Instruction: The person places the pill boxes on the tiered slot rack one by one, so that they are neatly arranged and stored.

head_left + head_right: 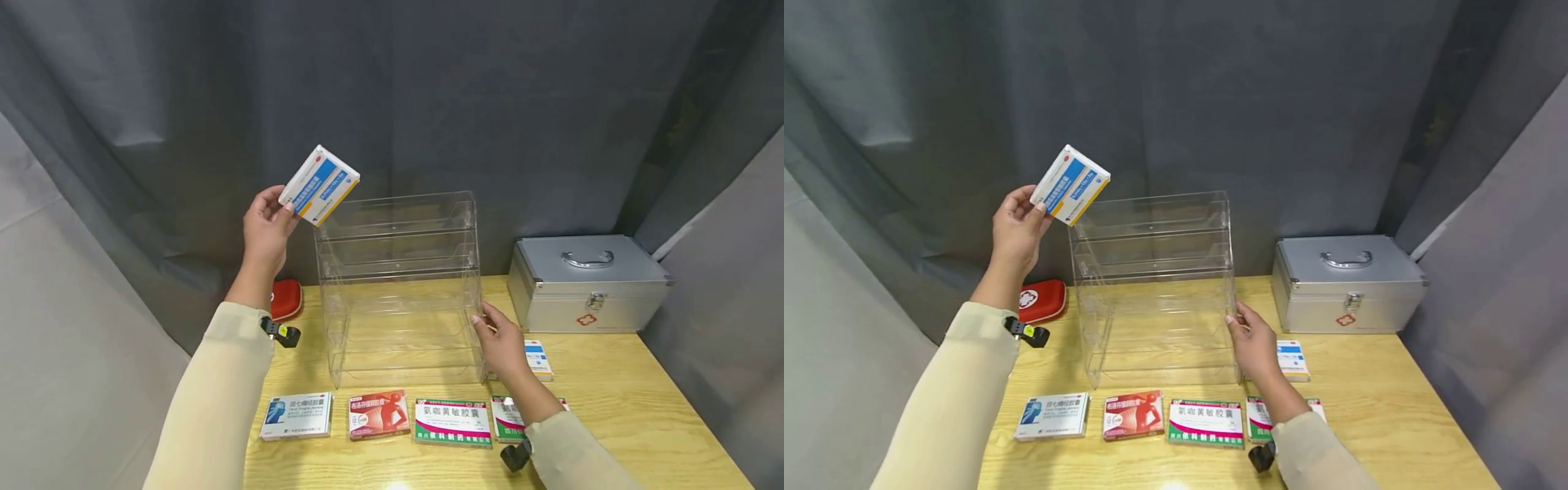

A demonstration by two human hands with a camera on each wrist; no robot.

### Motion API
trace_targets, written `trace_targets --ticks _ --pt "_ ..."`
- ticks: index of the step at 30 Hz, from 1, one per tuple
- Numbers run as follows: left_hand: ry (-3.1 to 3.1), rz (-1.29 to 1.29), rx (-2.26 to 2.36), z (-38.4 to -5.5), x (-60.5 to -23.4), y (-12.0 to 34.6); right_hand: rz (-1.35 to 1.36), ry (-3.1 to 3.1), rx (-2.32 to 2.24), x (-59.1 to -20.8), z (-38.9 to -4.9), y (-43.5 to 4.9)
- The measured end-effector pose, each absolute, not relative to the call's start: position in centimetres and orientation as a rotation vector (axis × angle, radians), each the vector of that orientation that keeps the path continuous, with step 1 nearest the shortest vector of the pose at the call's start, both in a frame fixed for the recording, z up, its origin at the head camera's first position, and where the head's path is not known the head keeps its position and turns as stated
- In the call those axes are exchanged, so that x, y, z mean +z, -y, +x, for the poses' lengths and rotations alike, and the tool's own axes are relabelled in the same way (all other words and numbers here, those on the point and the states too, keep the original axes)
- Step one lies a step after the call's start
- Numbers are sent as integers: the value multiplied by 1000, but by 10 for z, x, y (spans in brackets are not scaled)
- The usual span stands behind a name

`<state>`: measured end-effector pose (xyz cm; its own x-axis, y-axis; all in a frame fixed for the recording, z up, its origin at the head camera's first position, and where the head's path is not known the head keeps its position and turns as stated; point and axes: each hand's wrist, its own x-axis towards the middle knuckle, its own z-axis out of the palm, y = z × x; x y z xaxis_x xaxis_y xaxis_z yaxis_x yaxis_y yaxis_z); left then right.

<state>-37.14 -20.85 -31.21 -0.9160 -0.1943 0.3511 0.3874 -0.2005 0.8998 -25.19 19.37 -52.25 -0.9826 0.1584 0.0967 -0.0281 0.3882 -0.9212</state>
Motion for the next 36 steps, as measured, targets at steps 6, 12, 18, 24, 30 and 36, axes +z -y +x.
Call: trace_targets --ticks 6,12,18,24,30,36 --pt "1638 -233 -2198 -384 -302 194 -125 2461 1639 -522 -251 -191" --pt "1779 -255 -2054 -393 -295 187 -117 2456 1632 -524 -251 -189" --pt "2053 -257 -1748 -395 -298 192 -108 2444 1643 -525 -250 -186" --pt "2182 -238 -1630 -394 -303 196 -120 2444 1651 -525 -249 -186" --pt "2234 -261 -1562 -393 -306 200 -118 2430 1665 -524 -247 -185" --pt "2326 -270 -1438 -393 -307 199 -119 2445 1657 -525 -246 -186"
